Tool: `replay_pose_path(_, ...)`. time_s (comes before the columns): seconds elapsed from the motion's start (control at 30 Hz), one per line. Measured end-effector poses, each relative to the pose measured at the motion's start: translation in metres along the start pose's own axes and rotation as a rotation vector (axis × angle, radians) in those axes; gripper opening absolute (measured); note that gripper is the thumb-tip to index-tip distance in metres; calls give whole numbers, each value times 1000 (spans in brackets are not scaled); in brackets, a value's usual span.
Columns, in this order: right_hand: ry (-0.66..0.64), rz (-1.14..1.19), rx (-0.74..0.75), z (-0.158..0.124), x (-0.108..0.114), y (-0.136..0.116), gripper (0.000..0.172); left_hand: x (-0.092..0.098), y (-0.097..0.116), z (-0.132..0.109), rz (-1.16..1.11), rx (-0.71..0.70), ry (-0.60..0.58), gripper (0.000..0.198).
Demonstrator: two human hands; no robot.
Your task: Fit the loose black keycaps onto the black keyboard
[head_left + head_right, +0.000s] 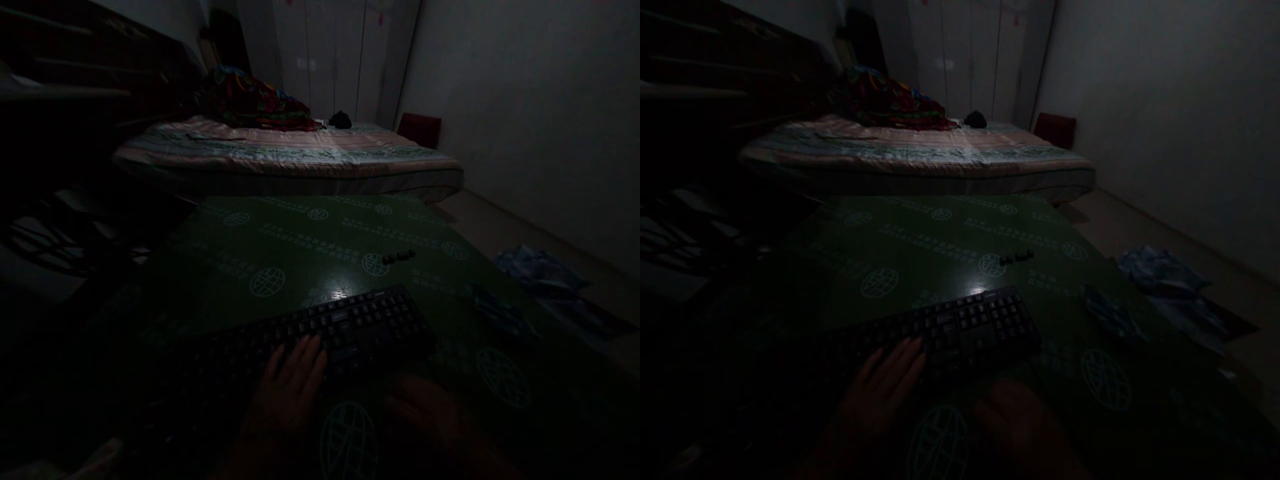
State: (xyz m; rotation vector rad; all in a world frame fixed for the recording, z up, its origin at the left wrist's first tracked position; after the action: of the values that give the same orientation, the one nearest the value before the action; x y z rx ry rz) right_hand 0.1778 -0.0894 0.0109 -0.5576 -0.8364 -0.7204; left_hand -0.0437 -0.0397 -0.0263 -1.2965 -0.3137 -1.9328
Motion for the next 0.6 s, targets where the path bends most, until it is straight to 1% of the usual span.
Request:
replay_pose_path(0.07, 17, -1, -28, 3, 9, 15, 23, 0, 1, 0, -6, 1, 4, 40)
replay_pose_path(0.13, 46, -57, -37, 9, 18, 36, 21, 0, 0, 0, -14, 10, -1, 41)
replay_pose_path(0.17, 57, -91, -1, 14, 22, 47, 21, 0, 0, 0, -16, 17, -3, 41)
replay_pose_path(0.2, 38, -100, 43, 21, 24, 59, 21, 0, -1, 0, -14, 21, -3, 41)
replay_pose_path(0.27, -14, -142, -5, 37, 25, 86, 22, 0, -1, 0, -2, -1, 15, 40)
replay_pose_path(0.3, -29, -176, -66, 47, 24, 100, 22, 1, -1, 0, 2, -14, 24, 40)
replay_pose_path(0.37, -87, -250, -160, 69, 18, 126, 21, 3, -1, 1, 4, -15, 29, 39)
replay_pose_path(0.43, -207, -313, -246, 90, 7, 151, 21, 4, -1, 2, -5, 17, 17, 38)
replay_pose_path(0.5, -356, -336, -271, 108, -8, 173, 25, 5, 0, 2, -16, 42, 8, 38)
replay_pose_path(0.6, -417, -331, -250, 126, -25, 198, 22, 4, 1, 1, -28, 33, 16, 38)
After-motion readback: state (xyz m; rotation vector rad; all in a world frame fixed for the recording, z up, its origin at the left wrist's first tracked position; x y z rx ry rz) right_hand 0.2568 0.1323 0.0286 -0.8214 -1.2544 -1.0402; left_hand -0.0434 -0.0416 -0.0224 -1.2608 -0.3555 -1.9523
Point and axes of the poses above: each hand's wrist, its own z-axis towards the middle knuckle, its own x-axis out of the back of the hand, y = z × x, the point moved 3 cm from there along z, towards the middle knuckle
